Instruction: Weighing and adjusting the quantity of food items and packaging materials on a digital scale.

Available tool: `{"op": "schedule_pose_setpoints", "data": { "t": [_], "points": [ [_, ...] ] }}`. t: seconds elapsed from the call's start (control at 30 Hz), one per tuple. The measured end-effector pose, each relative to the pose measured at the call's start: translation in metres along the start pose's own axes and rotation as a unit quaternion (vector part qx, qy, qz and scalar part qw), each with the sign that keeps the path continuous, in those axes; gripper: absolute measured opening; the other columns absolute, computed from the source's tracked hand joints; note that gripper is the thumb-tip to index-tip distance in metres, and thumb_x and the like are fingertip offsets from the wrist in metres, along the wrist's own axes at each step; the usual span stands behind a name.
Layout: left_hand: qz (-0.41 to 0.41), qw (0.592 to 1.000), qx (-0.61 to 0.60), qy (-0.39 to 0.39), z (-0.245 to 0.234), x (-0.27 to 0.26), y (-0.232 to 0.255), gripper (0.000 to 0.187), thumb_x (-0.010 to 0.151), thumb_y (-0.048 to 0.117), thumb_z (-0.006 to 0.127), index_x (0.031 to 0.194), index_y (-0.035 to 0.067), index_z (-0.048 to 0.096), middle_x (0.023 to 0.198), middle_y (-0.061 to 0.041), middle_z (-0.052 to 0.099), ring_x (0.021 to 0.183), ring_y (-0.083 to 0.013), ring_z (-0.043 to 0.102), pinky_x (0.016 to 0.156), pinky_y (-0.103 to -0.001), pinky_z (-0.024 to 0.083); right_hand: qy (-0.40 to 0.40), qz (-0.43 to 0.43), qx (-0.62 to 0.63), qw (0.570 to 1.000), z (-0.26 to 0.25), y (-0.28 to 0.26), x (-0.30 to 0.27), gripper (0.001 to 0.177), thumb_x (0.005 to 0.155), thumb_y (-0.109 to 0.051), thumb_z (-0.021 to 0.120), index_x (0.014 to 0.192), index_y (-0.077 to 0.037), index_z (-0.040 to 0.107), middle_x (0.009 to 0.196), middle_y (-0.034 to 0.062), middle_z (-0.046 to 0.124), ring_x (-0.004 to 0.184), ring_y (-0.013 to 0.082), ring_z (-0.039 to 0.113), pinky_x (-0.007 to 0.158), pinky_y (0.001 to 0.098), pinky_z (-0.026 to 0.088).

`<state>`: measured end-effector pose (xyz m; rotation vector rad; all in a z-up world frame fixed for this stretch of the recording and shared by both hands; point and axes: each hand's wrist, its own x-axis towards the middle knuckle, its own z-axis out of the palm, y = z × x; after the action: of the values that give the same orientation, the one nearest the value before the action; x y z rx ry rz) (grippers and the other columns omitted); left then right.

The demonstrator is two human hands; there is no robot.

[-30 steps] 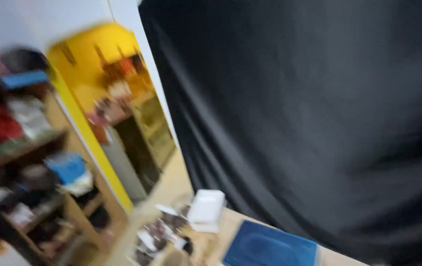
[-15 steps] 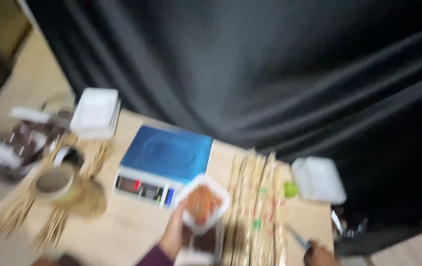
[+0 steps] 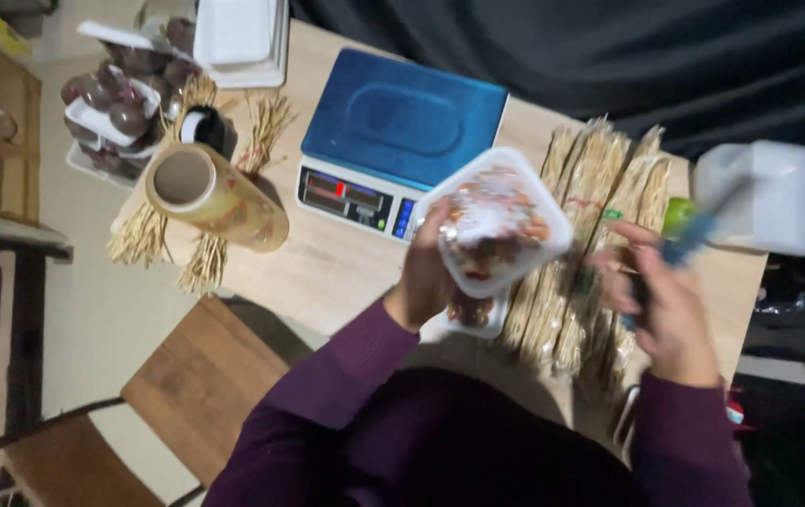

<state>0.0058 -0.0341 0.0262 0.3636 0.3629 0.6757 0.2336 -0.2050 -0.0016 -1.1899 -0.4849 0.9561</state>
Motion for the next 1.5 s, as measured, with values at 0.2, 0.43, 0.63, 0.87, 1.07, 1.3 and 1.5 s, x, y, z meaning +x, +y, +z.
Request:
{"op": "schedule_pose_setpoints", "data": {
  "t": [0.2, 0.43, 0.63, 0.87, 1.07, 1.3, 1.5],
  "points": [
    [-0.057, 0.998, 0.025, 0.005, -0.016, 0.008, -0.010, 0.078, 0.104, 0.066, 0.042, 0.144, 0.000, 0.055, 0.139, -0.024, 0.061, 0.128, -0.0377, 0.060, 0.106, -0.053, 0.050, -0.009, 0.051, -0.042, 0.998, 0.076, 0.019, 0.019, 0.038, 0.096, -0.030, 0.068, 0.124, -0.006, 0.067, 0.079, 0.0108, 0.065, 0.048, 0.0163, 0.057, 0.036, 0.0275, 0.047],
    [0.067, 0.820, 0.559, -0.098, -0.001, -0.007, 0.025, 0.060, 0.089, 0.051, 0.060, 0.137, 0.015, 0.058, 0.136, -0.013, 0.068, 0.122, -0.0305, 0.066, 0.095, -0.040, 0.052, 0.007, -0.012, 0.144, 0.990, 0.122, -0.006, 0.027, 0.036, 0.090, -0.024, 0.079, 0.114, -0.002, 0.062, 0.087, 0.0143, 0.066, 0.049, 0.0206, 0.061, 0.038, 0.0254, 0.054],
    [-0.075, 0.981, 0.171, -0.045, -0.034, 0.024, -0.003, 0.074, 0.086, 0.003, 0.074, 0.153, 0.017, 0.047, 0.133, -0.007, 0.065, 0.118, -0.0197, 0.063, 0.092, -0.031, 0.060, 0.058, -0.055, 0.171, 0.982, 0.135, 0.002, 0.031, 0.048, 0.086, -0.026, 0.083, 0.122, -0.002, 0.062, 0.103, 0.0160, 0.070, 0.063, 0.0216, 0.069, 0.045, 0.0267, 0.062],
    [-0.004, 0.899, 0.420, -0.123, -0.184, 0.058, -0.049, 0.038, 0.087, 0.012, 0.070, 0.124, 0.007, 0.062, 0.078, 0.001, 0.069, 0.069, -0.0064, 0.063, 0.069, -0.026, 0.050, 0.160, -0.094, 0.153, 0.971, 0.122, 0.005, 0.014, 0.047, 0.085, -0.024, 0.083, 0.124, -0.006, 0.066, 0.107, 0.0116, 0.069, 0.066, 0.0203, 0.066, 0.042, 0.0266, 0.056],
    [0.012, 0.600, 0.771, -0.213, -0.265, 0.023, 0.046, 0.061, 0.085, -0.001, 0.066, 0.142, 0.014, 0.056, 0.137, -0.013, 0.065, 0.124, -0.0302, 0.063, 0.098, -0.037, 0.052, 0.202, -0.082, 0.105, 0.970, 0.135, 0.020, 0.002, 0.043, 0.082, -0.033, 0.087, 0.111, -0.011, 0.064, 0.104, 0.0085, 0.065, 0.065, 0.0188, 0.063, 0.045, 0.0253, 0.057],
    [0.174, 0.632, 0.743, -0.135, -0.195, 0.026, 0.064, 0.045, 0.095, 0.038, 0.067, 0.132, 0.014, 0.062, 0.131, -0.012, 0.064, 0.120, -0.0299, 0.062, 0.099, -0.041, 0.051, 0.145, -0.057, 0.140, 0.978, 0.173, 0.035, 0.008, 0.041, 0.086, -0.025, 0.083, 0.119, -0.010, 0.064, 0.114, 0.0107, 0.067, 0.076, 0.0199, 0.069, 0.046, 0.0264, 0.061],
    [-0.035, 0.960, 0.252, -0.119, -0.067, 0.026, 0.086, 0.044, 0.092, 0.043, 0.073, 0.113, 0.007, 0.059, 0.099, -0.008, 0.065, 0.091, -0.0167, 0.066, 0.073, -0.032, 0.060, 0.145, -0.044, 0.072, 0.986, 0.192, 0.049, 0.018, 0.044, 0.086, -0.029, 0.078, 0.122, -0.008, 0.066, 0.109, 0.0148, 0.072, 0.090, 0.0271, 0.074, 0.067, 0.0381, 0.065]
  ]
}}
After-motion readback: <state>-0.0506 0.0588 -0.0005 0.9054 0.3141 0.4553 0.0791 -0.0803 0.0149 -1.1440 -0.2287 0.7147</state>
